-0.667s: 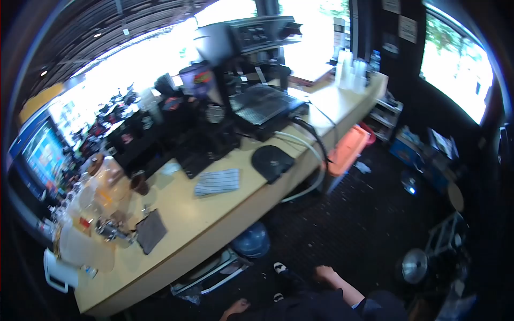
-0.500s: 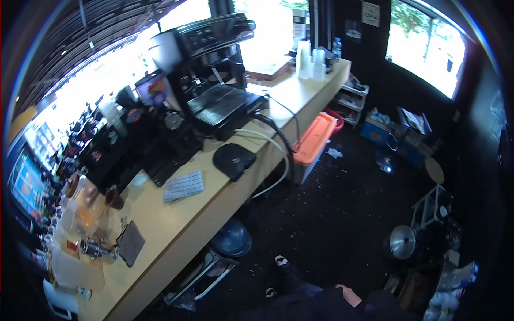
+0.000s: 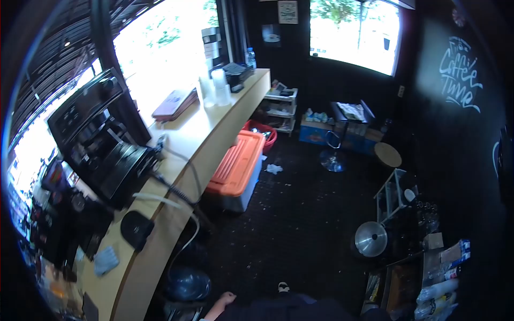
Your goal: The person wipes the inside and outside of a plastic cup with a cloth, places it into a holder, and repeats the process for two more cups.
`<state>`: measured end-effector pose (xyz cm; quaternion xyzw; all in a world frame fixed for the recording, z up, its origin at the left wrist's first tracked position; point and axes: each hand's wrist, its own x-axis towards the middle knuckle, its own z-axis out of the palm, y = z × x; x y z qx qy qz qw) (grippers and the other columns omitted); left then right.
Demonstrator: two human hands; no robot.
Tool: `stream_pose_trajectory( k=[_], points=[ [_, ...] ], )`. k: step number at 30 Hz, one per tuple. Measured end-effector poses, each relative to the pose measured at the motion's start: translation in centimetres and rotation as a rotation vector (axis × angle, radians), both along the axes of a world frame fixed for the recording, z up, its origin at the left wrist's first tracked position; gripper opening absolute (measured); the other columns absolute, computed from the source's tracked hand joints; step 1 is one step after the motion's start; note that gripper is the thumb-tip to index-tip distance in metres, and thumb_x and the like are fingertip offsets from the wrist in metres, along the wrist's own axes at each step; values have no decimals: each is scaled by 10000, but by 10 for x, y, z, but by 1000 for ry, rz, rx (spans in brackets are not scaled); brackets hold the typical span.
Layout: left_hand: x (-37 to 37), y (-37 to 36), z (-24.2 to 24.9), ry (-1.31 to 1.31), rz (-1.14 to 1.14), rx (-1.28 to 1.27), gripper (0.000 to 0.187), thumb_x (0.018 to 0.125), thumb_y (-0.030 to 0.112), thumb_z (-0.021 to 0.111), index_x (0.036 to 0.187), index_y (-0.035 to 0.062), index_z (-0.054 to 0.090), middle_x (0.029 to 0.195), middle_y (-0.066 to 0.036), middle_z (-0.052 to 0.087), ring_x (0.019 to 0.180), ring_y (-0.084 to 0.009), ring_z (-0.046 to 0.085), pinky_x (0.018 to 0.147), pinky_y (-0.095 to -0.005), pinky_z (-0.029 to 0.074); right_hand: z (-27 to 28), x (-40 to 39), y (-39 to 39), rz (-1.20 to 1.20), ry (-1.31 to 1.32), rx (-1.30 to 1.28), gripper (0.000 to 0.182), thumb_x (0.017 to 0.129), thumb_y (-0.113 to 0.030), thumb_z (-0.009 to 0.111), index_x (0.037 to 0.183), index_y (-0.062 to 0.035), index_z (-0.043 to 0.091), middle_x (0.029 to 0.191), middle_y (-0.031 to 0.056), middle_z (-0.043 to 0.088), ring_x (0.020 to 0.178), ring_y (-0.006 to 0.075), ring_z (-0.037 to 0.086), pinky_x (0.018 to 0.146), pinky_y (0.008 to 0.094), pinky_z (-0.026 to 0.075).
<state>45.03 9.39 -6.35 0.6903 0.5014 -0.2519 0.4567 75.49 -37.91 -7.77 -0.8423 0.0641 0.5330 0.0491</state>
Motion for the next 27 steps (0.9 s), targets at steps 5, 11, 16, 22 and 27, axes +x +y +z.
stream_pose_trajectory(
  k=[5, 11, 16, 22, 27],
  points=[
    [167, 35, 71, -339, 98, 99, 419, 786, 300, 640, 1111, 46, 565, 1007, -135, 641, 943, -222, 615, 823, -317, 476, 103, 85, 78, 1, -182, 196, 305, 734, -318, 637, 933, -89, 669, 829, 99, 670, 747, 217, 651, 683, 348, 522],
    [256, 74, 61, -408, 18, 7, 407, 791, 307, 634, 1102, 52, 568, 972, -130, 651, 920, -215, 622, 813, -309, 475, 24, 171, 169, -47, -249, 263, 267, 746, -294, 660, 864, -55, 674, 834, 92, 671, 821, 190, 640, 743, 322, 495],
    [258, 140, -24, 6, -153, 70, 340, 825, 331, 609, 998, 39, 620, 885, -89, 643, 769, -189, 619, 703, -313, 490, 16, 232, 280, 85, -130, 231, 400, 721, -380, 630, 1018, -113, 656, 1097, 147, 608, 1064, 301, 556, 911, 382, 435],
    [314, 261, -24, -304, 89, -112, 329, 835, 328, 605, 1010, 49, 606, 773, -41, 606, 611, -147, 573, 571, -297, 473, 25, 371, 413, 349, -216, 394, 342, 743, -338, 617, 977, -93, 663, 981, 140, 644, 941, 267, 606, 831, 361, 470],
    [487, 341, 124, -735, 415, -89, 350, 830, 264, 639, 1093, 47, 557, 993, -62, 606, 887, -119, 568, 705, -254, 490, 112, 496, 559, 72, -320, 886, 190, 804, -192, 581, 877, -22, 620, 793, 52, 631, 728, 130, 591, 660, 281, 482]
  ],
)
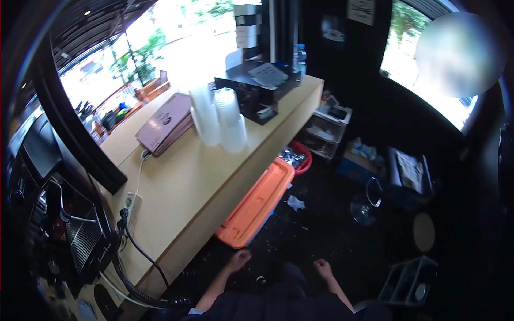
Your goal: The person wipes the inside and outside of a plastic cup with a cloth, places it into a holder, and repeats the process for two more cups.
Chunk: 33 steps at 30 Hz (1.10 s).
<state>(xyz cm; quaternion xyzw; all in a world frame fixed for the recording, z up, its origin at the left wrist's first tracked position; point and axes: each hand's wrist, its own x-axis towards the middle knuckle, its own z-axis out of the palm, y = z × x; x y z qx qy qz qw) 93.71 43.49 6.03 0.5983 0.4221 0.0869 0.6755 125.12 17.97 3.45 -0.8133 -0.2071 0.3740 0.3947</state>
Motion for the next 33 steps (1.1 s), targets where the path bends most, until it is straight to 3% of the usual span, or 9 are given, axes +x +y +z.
stream_pose_trajectory(
  k=[6, 9, 13, 15, 19, 21, 23, 28, 33],
  points=[
    [132, 77, 210, -464, 146, 541, 276, 841, 198, 618, 1047, 32, 539, 1041, -51, 587, 899, -132, 590, 685, -256, 513, 95, 84, 201, 395, 63, 449, 149, 851, -132, 550, 903, 4, 583, 750, 21, 594, 700, 78, 552, 634, 230, 452],
    [156, 115, 243, -602, 522, 693, 344, 798, 172, 645, 1071, 25, 495, 987, -68, 581, 916, -141, 575, 757, -262, 487, 186, 96, 303, 654, -160, 592, 193, 822, -139, 600, 941, 13, 585, 787, 54, 601, 764, 91, 558, 677, 236, 445],
    [184, 168, 284, -601, 901, 796, 635, 711, 243, 732, 1178, -8, 381, 1061, -129, 521, 997, -185, 533, 881, -297, 425, 283, 89, 405, 832, -62, 1059, 360, 744, -31, 668, 1063, 5, 505, 906, 97, 566, 812, 169, 569, 729, 269, 456],
    [198, 189, 297, -405, 1026, 1034, 832, 666, 294, 769, 1258, -34, 286, 1230, -185, 416, 1152, -237, 439, 958, -341, 365, 309, 80, 451, 922, -137, 1098, 551, 704, -85, 720, 1169, 8, 441, 1037, 137, 539, 924, 212, 563, 787, 302, 457],
    [200, 219, 254, 78, 984, 910, 1053, 634, 347, 785, 1371, 9, 112, 1367, -188, 336, 1290, -262, 311, 1057, -415, 209, 317, 54, 501, 1009, -288, 1095, 758, 685, -188, 721, 1294, 0, 312, 1176, 179, 484, 1078, 278, 505, 918, 400, 389],
    [218, 208, 289, 269, 949, 849, 1056, 624, 393, 778, 1366, 12, 131, 1350, -177, 365, 1279, -267, 329, 1057, -416, 199, 314, 49, 510, 1176, -529, 765, 850, 683, -239, 665, 1351, 1, 198, 1278, 213, 399, 1183, 328, 418, 1006, 476, 266],
    [232, 206, 315, 535, 871, 852, 1042, 595, 505, 756, 1333, 11, 209, 1278, -146, 449, 1218, -293, 405, 1051, -419, 183, 303, 43, 509, 1144, -584, 831, 821, 681, -226, 637, 1343, 4, 210, 1276, 219, 395, 1180, 341, 413, 1009, 490, 248],
    [221, 211, 285, 491, 894, 991, 955, 610, 432, 780, 1288, 10, 258, 1211, -157, 473, 1138, -291, 476, 967, -420, 336, 284, 32, 512, 1100, -598, 940, 756, 678, -168, 594, 1322, 8, 239, 1261, 228, 391, 1128, 343, 432, 979, 498, 268],
    [220, 190, 281, -87, 1153, 965, 913, 631, 331, 801, 1279, -18, 260, 1209, -178, 428, 1149, -274, 443, 952, -392, 372, 299, 15, 496, 1161, -123, 1149, 709, 677, -73, 600, 1292, 16, 259, 1179, 219, 419, 1024, 378, 436, 903, 484, 332]
  ],
)
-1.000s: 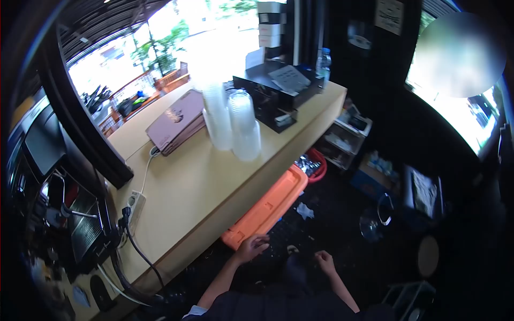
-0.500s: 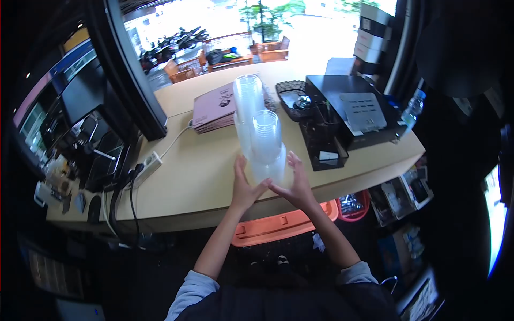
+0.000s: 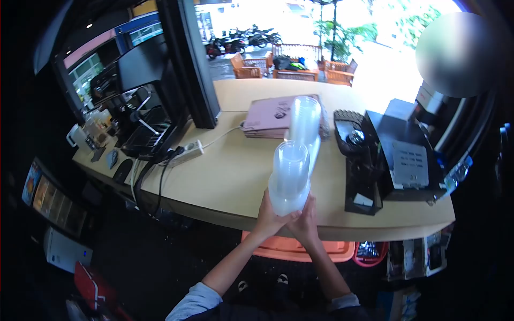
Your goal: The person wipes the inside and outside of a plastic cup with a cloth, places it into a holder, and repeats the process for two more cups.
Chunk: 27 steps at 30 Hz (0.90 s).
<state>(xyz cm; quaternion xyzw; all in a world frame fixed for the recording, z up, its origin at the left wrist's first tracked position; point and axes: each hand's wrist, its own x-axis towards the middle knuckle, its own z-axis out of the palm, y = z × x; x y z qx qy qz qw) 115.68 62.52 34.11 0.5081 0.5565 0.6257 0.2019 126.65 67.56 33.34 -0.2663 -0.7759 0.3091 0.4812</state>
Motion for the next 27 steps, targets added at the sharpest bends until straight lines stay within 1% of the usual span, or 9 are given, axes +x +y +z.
stream_pose_trajectory(
  k=[4, 7, 8, 11, 12, 13, 19, 21, 27],
  points=[
    [-20, -52, 9, -168, -56, -26, 911, 660, 238, 799, 1305, -5, 204, 1237, -145, 403, 1169, -223, 417, 963, -372, 368, 14, -22, -40, 176, 73, -52, 836, 634, -129, 723, 1303, 12, 242, 1214, 223, 375, 1071, 397, 412, 914, 456, 356],
    [-43, -109, 15, -354, -77, -75, 907, 664, 225, 798, 1312, 5, 204, 1255, -136, 389, 1174, -215, 411, 969, -368, 363, 22, -47, -73, 335, 71, -38, 870, 618, -137, 739, 1316, 1, 239, 1210, 225, 383, 1094, 395, 414, 927, 452, 367],
    [-57, -133, 18, -286, -80, -111, 899, 670, 218, 792, 1319, 15, 204, 1258, -127, 387, 1162, -208, 423, 968, -366, 363, 27, -57, -87, 368, 70, -35, 870, 618, -137, 739, 1316, 1, 239, 1210, 225, 383, 1094, 395, 414, 927, 452, 367],
    [-90, -212, 6, -152, 109, -23, 884, 666, 225, 792, 1315, 17, 229, 1235, -119, 410, 1153, -206, 432, 974, -365, 356, 37, -99, -142, 540, -51, 37, 881, 602, -142, 751, 1316, -5, 254, 1194, 224, 396, 1111, 384, 425, 940, 440, 373],
    [-98, -241, 2, -123, 213, -3, 742, 692, 202, 768, 1273, 11, 347, 1216, -95, 457, 1138, -189, 453, 973, -357, 361, 35, -114, -167, 602, -83, -16, 874, 598, -148, 753, 1309, -4, 267, 1190, 224, 403, 1115, 380, 430, 943, 438, 375],
    [-109, -271, 2, -117, 249, -4, 742, 692, 202, 768, 1273, 11, 347, 1216, -95, 457, 1138, -189, 453, 973, -357, 361, 33, -129, -195, 662, -116, -72, 867, 593, -154, 755, 1302, -3, 279, 1186, 224, 410, 1118, 375, 435, 946, 436, 377],
    [-172, -466, 7, -98, 444, 68, 800, 639, 288, 802, 1246, 17, 357, 1179, -96, 453, 1103, -212, 467, 949, -365, 386, 17, -229, -377, 908, -75, -92, 859, 614, -249, 750, 1297, -15, 285, 1203, 217, 399, 1128, 370, 428, 959, 426, 368],
    [-190, -527, 6, -147, 536, 93, 948, 598, 335, 826, 1285, 17, 255, 1205, -119, 429, 1118, -235, 468, 957, -379, 387, 14, -255, -431, 1013, -99, -108, 844, 632, -257, 746, 1298, -19, 286, 1212, 213, 393, 1128, 356, 432, 961, 418, 368],
    [-230, -645, 15, -156, 747, 163, 1025, 572, 425, 831, 1292, 10, 231, 1186, -123, 431, 1117, -246, 468, 930, -394, 416, 8, -321, -544, 1305, -156, -230, 903, 596, -270, 794, 1304, -25, 291, 1239, 186, 396, 1158, 313, 430, 962, 406, 370]
  ],
)
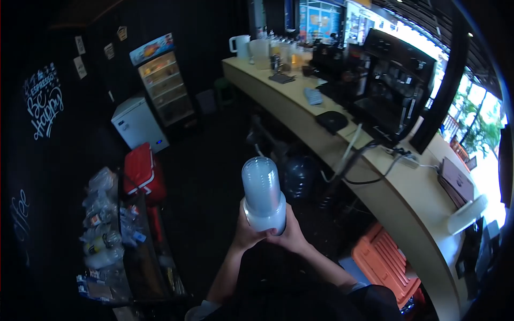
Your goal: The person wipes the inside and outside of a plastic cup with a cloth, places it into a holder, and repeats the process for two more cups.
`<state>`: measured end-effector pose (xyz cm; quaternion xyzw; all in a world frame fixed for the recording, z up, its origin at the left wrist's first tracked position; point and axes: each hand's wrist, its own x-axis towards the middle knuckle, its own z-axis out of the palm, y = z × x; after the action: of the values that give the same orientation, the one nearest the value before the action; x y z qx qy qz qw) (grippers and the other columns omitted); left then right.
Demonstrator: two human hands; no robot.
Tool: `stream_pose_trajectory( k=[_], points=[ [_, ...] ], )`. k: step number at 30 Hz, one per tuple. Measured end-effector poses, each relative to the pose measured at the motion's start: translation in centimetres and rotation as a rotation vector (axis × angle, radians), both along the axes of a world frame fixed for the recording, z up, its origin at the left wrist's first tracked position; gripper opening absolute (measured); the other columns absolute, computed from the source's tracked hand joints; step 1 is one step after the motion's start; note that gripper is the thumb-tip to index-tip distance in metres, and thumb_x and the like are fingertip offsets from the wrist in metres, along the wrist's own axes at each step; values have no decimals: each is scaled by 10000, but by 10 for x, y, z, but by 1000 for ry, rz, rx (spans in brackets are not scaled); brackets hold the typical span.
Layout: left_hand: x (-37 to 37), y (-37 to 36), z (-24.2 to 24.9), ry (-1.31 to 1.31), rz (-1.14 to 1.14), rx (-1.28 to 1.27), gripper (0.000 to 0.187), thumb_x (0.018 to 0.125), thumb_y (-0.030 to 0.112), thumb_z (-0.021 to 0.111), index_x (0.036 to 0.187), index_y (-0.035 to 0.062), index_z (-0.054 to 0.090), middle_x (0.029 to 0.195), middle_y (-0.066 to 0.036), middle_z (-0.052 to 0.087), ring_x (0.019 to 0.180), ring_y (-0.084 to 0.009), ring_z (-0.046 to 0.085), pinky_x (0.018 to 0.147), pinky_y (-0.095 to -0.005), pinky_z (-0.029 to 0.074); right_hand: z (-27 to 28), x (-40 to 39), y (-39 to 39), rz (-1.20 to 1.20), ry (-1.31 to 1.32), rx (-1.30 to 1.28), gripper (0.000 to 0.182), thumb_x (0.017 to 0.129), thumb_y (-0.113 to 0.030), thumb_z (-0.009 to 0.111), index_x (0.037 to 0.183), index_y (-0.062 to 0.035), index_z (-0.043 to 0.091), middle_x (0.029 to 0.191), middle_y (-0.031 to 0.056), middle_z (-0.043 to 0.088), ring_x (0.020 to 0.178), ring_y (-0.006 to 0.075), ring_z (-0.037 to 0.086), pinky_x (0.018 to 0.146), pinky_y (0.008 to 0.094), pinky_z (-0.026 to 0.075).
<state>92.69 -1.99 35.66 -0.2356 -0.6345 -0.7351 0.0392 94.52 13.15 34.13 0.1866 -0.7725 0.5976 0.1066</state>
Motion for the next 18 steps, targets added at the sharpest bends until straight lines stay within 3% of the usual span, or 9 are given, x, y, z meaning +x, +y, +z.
stream_pose_trajectory(
  k=[4, 7, 12, 14, 18],
  points=[
    [-46, -49, -27, -99, -42, 94, 1019, 568, 380, 844, 1298, 12, 236, 1186, -113, 425, 1128, -229, 449, 934, -379, 405, -8, -46, -40, 138, -109, -91, 923, 565, -273, 819, 1298, -28, 313, 1225, 163, 435, 1144, 282, 456, 955, 393, 374],
    [-92, -68, -42, -135, -30, 115, 1004, 562, 348, 851, 1298, 18, 253, 1193, -99, 425, 1126, -220, 448, 931, -376, 404, -15, -91, -55, 138, -145, -84, 910, 554, -274, 824, 1280, -26, 336, 1183, 158, 482, 1117, 266, 483, 950, 385, 376],
    [-207, -75, -66, -235, -218, 101, 933, 548, 313, 859, 1263, 8, 342, 1161, -85, 468, 1087, -196, 472, 925, -350, 400, -33, -191, -54, 76, -137, -95, 882, 557, -255, 814, 1267, -20, 346, 1165, 166, 503, 1105, 260, 500, 948, 383, 380],
    [-248, -62, -59, -206, -206, 113, 906, 557, 319, 852, 1251, 4, 363, 1153, -84, 477, 1077, -192, 476, 918, -345, 401, -40, -239, -46, 84, -103, -154, 892, 574, -268, 819, 1270, 7, 335, 1181, 136, 473, 1133, 220, 446, 977, 359, 332],
    [-341, -39, -37, -153, -229, 61, 832, 596, 327, 816, 1232, -5, 394, 1128, -81, 498, 1045, -182, 491, 891, -332, 411, -26, -322, -25, 60, -76, -148, 901, 588, -243, 803, 1297, 24, 316, 1219, 146, 457, 1149, 226, 436, 984, 349, 326]
  ],
)
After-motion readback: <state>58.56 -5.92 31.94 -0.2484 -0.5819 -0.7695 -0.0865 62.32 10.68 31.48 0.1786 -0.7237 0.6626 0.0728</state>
